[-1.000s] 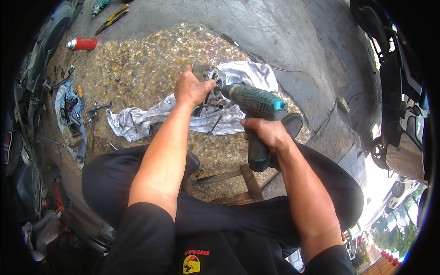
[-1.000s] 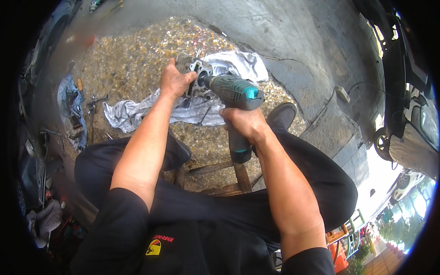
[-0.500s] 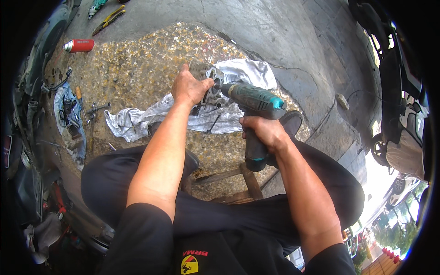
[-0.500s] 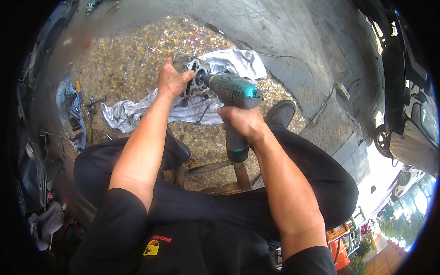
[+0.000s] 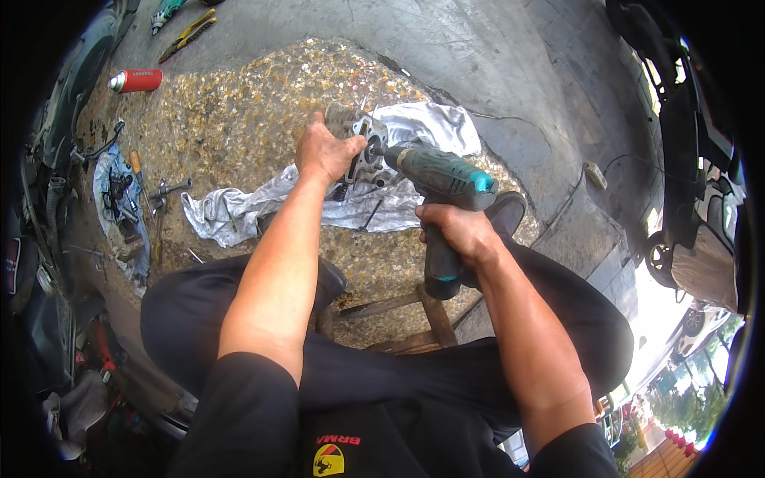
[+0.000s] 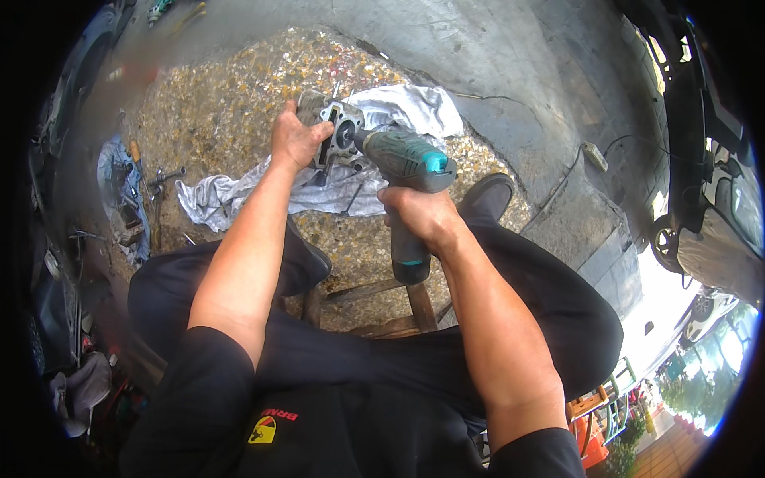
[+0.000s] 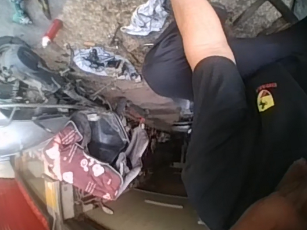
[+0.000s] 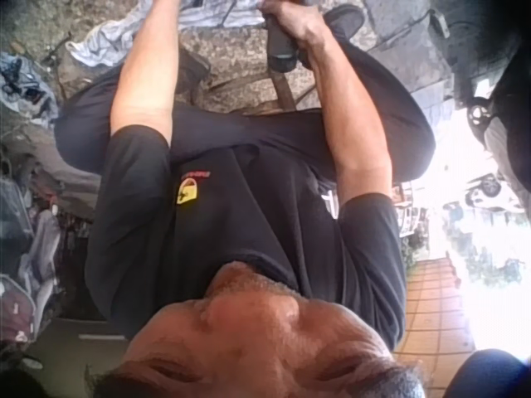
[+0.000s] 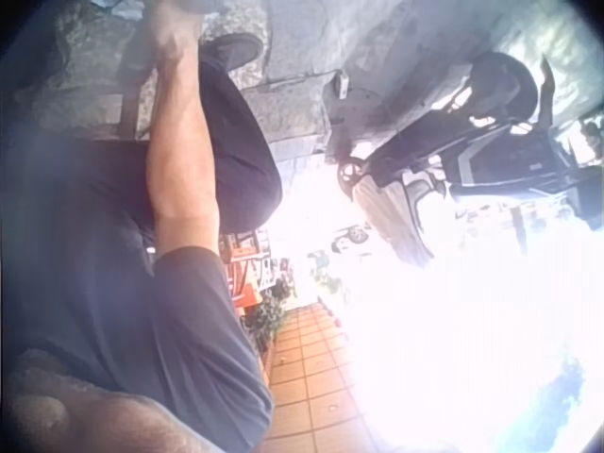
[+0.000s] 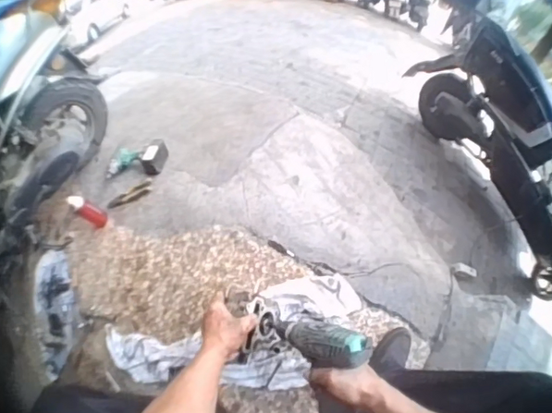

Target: The person cleans a motorcycle engine cylinder head with a cloth, then uses a cordless drill to remove and insert bolts into the cylinder head. The person handles the cylinder head and drill throughout the task.

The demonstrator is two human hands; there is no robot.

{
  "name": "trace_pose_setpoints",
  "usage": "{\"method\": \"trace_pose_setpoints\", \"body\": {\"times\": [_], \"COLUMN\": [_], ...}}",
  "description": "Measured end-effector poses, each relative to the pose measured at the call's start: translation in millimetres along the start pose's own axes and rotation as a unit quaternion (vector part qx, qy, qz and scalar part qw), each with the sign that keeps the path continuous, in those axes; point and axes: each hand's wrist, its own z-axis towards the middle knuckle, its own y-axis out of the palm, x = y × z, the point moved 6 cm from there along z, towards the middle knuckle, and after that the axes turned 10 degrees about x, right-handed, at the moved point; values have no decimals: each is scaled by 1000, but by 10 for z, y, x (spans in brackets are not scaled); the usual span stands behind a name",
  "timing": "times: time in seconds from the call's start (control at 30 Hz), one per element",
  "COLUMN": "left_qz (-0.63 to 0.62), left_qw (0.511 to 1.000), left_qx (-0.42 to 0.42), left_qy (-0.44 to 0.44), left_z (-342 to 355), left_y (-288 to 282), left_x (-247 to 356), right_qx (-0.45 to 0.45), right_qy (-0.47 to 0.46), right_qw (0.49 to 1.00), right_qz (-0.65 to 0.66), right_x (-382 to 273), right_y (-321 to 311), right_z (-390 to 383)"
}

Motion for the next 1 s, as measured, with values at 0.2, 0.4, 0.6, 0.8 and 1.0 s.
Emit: {"method": "trace_pose_setpoints", "body": {"times": [0.2, 0.4, 0.6, 0.8, 1.0], "left_qz": [-131, -188, -224, -247, -231], "left_qw": [991, 982, 973, 965, 970], "left_qx": [-15, -22, -28, -43, -31], "left_qy": [-5, -25, -56, -71, -66], "left_z": [73, 166, 143, 174, 155], "left_y": [-2, -52, -98, -89, -120], "left_x": [-166, -272, -319, -353, -310], "right_qx": [-11, -16, -26, -32, -24], "right_qy": [16, 24, 22, -1, 11], "right_qw": [1000, 1000, 999, 999, 998], "right_qz": [-10, -10, -15, -44, -61], "right_x": [61, 41, 45, 42, 68], "right_y": [3, 14, 81, 91, 71], "right_z": [18, 34, 63, 63, 23]}}
